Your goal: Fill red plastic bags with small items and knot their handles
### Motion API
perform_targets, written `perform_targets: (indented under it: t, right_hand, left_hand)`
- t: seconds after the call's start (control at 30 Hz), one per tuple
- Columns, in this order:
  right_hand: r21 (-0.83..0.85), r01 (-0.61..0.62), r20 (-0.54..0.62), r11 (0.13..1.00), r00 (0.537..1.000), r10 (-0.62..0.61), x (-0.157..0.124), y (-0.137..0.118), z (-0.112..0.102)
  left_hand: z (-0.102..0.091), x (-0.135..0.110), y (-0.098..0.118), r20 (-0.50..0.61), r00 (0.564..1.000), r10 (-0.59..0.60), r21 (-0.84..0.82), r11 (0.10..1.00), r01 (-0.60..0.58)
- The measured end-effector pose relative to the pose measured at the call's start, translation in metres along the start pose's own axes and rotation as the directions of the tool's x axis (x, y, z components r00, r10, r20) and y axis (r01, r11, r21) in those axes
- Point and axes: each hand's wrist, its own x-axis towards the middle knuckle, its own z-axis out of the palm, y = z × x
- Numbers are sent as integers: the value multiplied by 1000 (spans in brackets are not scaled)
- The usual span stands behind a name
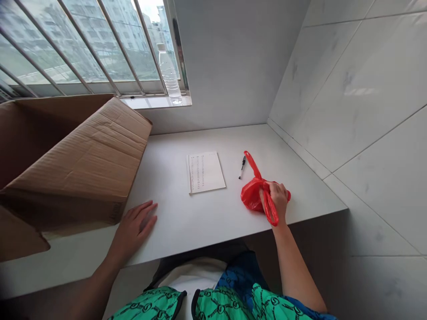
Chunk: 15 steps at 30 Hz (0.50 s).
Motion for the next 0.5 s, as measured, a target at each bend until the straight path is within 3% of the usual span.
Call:
perform_targets:
  t: [0.2, 0.5]
  right_hand:
    - [-75, 42, 63, 996, 997, -38, 1, 3, 3]
    - [81, -19, 40, 997, 999, 16, -1, 5, -2]
  left_hand:
    - [-5, 0, 3, 15, 1000, -25, -19, 999, 25]
    - [-10, 2, 8, 20, 998, -55, -19, 998, 56]
